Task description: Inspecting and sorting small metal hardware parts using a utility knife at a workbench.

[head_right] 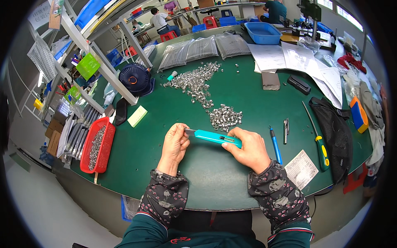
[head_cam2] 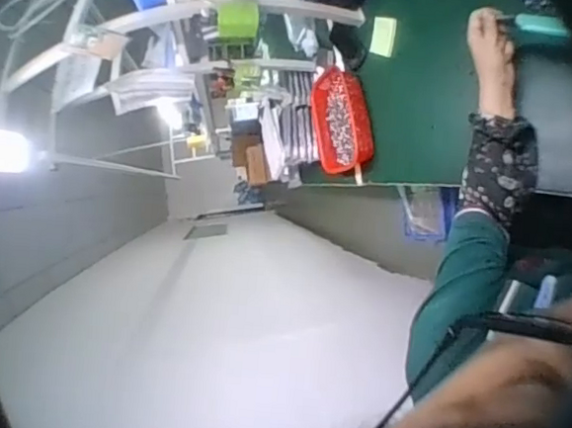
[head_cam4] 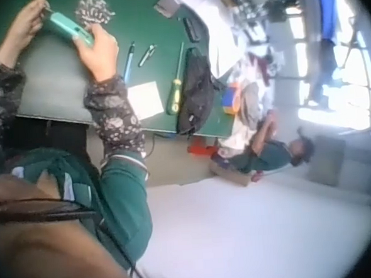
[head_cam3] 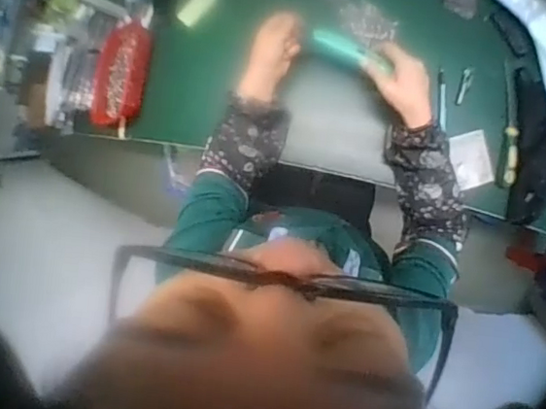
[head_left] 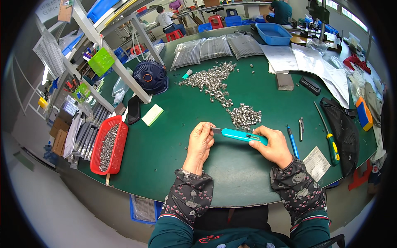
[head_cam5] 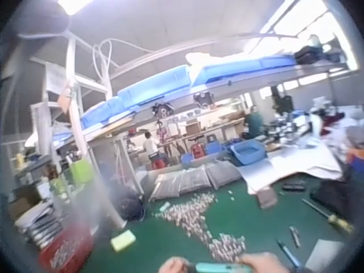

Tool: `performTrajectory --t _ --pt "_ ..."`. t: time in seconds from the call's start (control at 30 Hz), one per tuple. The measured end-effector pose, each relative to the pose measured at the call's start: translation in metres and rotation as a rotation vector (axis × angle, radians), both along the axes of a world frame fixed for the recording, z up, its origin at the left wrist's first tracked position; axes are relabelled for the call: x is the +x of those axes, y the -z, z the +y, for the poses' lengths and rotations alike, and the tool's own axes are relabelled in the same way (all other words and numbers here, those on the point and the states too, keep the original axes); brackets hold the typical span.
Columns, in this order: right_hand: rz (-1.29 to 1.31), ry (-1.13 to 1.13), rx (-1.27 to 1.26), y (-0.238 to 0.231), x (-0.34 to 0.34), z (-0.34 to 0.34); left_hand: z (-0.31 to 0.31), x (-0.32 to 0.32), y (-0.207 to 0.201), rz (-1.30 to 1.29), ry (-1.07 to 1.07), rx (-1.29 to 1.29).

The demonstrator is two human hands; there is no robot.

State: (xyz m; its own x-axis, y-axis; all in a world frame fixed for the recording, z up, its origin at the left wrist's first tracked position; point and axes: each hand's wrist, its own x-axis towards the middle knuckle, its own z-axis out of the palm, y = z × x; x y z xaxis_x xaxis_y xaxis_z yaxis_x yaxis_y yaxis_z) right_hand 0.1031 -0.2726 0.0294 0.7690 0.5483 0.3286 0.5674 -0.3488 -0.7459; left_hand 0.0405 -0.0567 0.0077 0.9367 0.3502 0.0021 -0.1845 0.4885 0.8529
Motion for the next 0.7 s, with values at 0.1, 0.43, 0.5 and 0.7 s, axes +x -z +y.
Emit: performTrajectory --t 0.1,0.43,0.5,0.7 --pt "-0.018 0.009 -0.005 -0.0007 -0.0007 -0.0001 -0.0012 0.0008 -0.0001 0.033 -0.026 0.028" --pt "-0.227 0.039 0.074 0.0006 -0.0033 0.0024 0.0015 0.0002 0.0008 0.129 0.023 -0.005" --pt "-0.294 0.050 0.153 0.0010 -0.0025 0.0030 0.0023 -0.0004 0.0017 0.131 0.073 -0.061" --pt "-0.237 0.088 0.215 0.0034 0.0001 0.0033 -0.0032 -0.0006 -0.0048 0.029 0.044 -0.028"
